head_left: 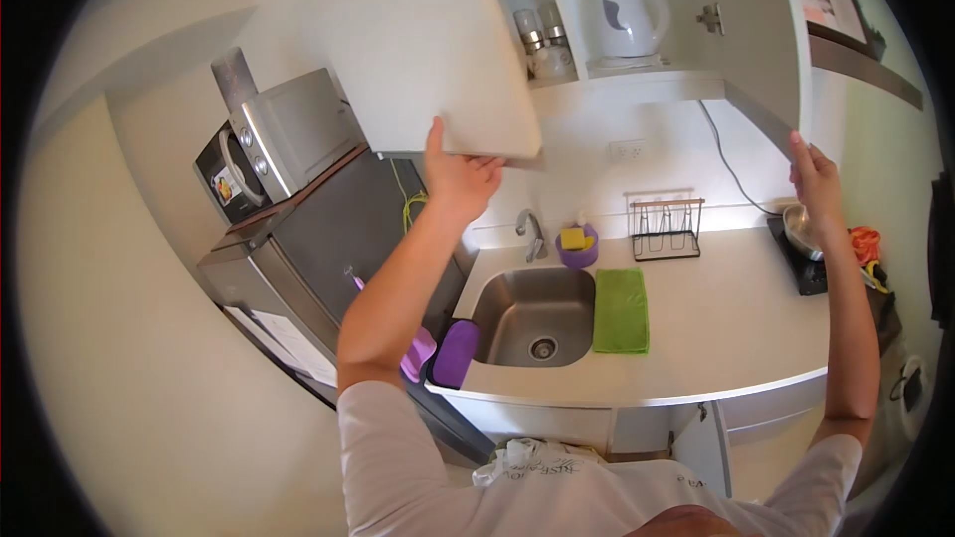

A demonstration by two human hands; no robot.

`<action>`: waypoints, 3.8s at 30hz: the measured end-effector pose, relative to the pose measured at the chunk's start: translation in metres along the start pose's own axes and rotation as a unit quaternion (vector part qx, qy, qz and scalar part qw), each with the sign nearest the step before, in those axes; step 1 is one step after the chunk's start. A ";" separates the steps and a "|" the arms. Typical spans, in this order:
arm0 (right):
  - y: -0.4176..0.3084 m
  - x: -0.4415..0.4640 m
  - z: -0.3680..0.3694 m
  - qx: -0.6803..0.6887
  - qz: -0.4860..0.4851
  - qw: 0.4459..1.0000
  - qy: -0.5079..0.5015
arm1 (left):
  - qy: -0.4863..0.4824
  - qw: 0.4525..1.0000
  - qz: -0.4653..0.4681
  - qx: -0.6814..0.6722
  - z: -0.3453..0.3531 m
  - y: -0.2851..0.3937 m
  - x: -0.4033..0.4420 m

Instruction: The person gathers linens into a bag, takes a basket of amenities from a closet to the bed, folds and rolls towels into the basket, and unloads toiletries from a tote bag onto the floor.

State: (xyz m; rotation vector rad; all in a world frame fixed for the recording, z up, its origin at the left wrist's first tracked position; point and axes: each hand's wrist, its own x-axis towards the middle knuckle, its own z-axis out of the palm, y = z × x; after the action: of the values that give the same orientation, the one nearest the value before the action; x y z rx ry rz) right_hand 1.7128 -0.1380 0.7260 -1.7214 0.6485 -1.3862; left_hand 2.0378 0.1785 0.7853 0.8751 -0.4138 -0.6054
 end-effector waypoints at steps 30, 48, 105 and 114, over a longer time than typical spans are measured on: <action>0.018 0.019 0.005 -0.076 0.023 0.996 0.038 | -0.089 0.992 0.094 -0.002 -0.220 0.126 -0.150; -0.067 -0.006 0.306 -0.145 -0.467 0.860 -0.143 | 0.220 0.971 -0.069 -0.072 -0.312 -0.116 -0.290; -0.148 0.101 0.401 -0.285 -0.293 0.901 -0.148 | 0.473 0.874 0.075 -0.079 -0.329 -0.144 -0.423; -0.122 0.122 0.441 -0.322 -0.273 0.897 -0.131 | 0.515 0.848 0.075 -0.094 -0.326 -0.147 -0.444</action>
State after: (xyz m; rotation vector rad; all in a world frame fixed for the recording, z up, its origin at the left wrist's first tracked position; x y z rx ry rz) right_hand 2.1564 -0.0495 0.8665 -2.7327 0.5186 -1.3312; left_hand 1.8387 0.5832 0.4363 0.8462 0.5499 0.0312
